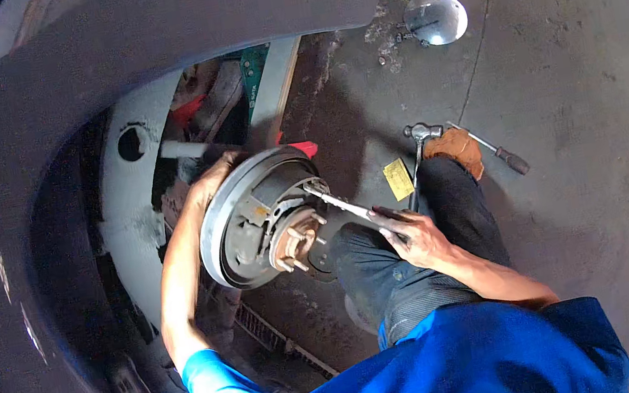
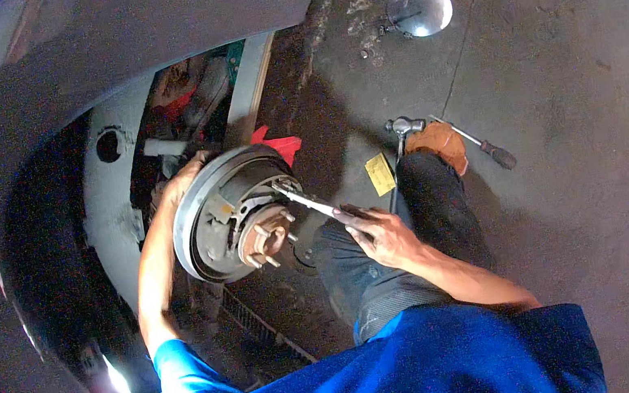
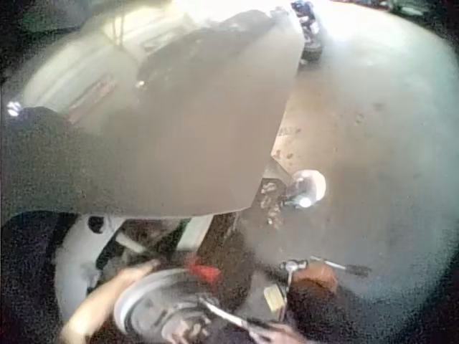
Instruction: The recorder is disassembly and inspecting a drum brake assembly on a vehicle.
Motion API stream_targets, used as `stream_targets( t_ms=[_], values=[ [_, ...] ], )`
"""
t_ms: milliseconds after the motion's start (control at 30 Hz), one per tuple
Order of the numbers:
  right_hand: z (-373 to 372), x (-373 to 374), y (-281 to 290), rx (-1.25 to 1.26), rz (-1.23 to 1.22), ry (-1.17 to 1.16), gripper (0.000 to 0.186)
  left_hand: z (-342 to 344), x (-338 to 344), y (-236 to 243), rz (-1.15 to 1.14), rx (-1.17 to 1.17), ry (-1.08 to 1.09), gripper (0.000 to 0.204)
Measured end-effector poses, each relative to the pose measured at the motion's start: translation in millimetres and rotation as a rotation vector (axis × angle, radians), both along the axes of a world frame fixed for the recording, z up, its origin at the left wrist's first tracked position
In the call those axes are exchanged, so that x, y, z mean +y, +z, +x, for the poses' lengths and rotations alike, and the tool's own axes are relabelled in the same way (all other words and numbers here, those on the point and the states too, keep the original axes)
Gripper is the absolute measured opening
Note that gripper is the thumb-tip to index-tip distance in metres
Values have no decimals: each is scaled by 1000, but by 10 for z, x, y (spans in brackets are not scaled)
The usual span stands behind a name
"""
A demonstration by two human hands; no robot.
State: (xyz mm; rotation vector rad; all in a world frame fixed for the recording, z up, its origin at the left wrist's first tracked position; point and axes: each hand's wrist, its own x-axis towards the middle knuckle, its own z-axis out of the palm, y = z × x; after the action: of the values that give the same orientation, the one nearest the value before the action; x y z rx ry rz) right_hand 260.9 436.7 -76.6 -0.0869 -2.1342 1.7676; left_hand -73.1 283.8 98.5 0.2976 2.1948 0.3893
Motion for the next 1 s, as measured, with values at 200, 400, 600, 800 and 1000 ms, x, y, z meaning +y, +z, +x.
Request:
stream_targets(
  t_ms=[200,400,600,800,1000],
  values=[
    [-67,-47,-95,9,-27,-35,40,351,96,262,134,265,-487,42],
    [-112,-107,-153,9,-56,-83,39,548,96,422,148,182,-397,42],
    [-116,-82,-179,3,-50,-76,36,588,110,481,154,151,-384,42],
    [-125,-73,-196,-54,-60,-62,36,604,115,528,148,130,-369,42],
    [-111,3,-163,-84,-81,-20,35,671,57,630,139,121,-364,42]
  ],
)
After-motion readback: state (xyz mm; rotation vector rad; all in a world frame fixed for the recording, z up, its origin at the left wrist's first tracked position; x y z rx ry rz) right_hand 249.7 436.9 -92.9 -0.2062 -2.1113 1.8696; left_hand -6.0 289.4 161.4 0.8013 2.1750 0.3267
